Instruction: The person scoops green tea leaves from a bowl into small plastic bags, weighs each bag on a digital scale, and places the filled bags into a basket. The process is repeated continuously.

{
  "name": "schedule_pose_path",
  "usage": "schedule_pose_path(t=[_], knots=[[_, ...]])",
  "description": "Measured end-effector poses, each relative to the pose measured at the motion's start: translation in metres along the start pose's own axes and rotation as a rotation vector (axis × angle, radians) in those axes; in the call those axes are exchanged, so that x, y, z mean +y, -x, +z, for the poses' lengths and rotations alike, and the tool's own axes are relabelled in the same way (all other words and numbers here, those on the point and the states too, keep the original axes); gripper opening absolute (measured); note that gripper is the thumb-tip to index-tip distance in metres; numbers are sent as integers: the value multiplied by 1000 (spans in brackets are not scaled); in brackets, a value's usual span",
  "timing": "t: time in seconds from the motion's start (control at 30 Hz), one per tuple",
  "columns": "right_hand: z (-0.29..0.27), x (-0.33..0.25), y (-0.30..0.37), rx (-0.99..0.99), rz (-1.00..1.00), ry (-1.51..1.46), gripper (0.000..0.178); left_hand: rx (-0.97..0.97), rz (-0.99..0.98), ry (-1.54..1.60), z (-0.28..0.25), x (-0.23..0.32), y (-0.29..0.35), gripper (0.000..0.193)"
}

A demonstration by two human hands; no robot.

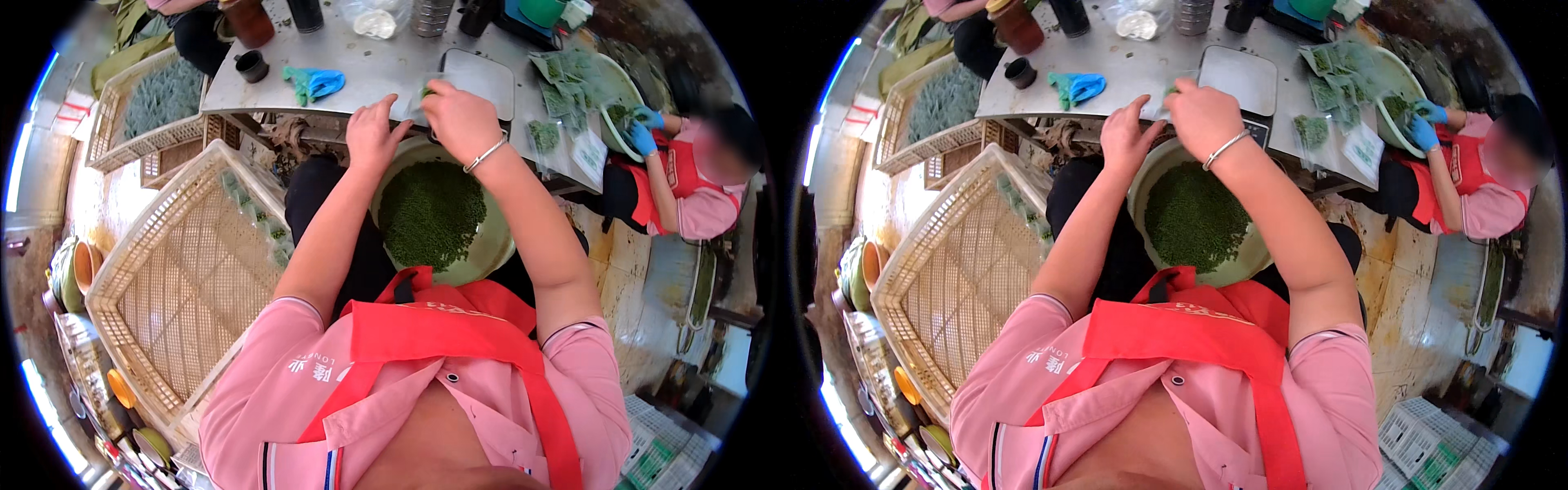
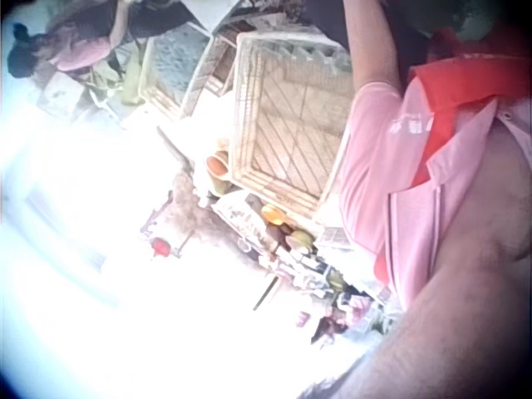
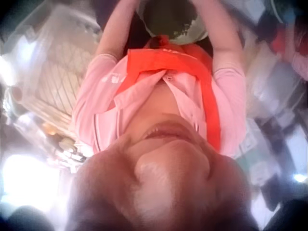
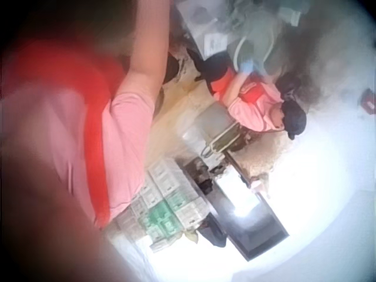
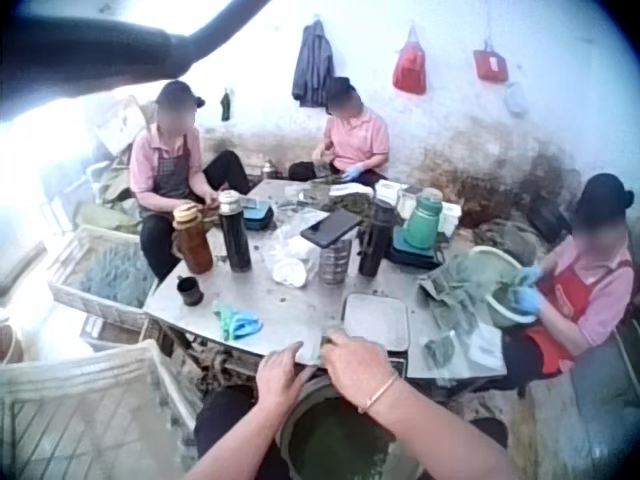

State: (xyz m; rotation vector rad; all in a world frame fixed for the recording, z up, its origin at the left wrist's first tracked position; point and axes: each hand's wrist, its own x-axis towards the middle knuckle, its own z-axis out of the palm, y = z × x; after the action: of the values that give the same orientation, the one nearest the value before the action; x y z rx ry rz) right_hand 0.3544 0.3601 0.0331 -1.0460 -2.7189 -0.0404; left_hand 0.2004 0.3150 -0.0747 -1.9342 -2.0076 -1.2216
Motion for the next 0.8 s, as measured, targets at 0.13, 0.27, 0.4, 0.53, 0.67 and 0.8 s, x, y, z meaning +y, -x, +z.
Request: schedule_pose_path(t=[0.13, 0.27, 0.4, 0.53, 0.67, 0.8], knots=[[4, -22, 1, -53, 17, -112, 15, -247, -250, 10, 8, 0, 10, 43], [41, -16, -9, -428, 107, 70, 18, -239, -127, 3, 7, 6, 11, 48], [14, -17, 16, -159, 59, -155, 20, -165, -90, 3, 10, 8, 12, 50], [66, -13, 11, -244, 118, -36, 24, -153, 86, -44, 17, -1, 15, 49], [33, -7, 23, -274, 71, -334, 27, -253, -72, -56, 9, 17, 12, 49], [-11, 34, 89, 37, 150, -1116, 34, -239, -258, 52, 13, 14, 6, 51]])
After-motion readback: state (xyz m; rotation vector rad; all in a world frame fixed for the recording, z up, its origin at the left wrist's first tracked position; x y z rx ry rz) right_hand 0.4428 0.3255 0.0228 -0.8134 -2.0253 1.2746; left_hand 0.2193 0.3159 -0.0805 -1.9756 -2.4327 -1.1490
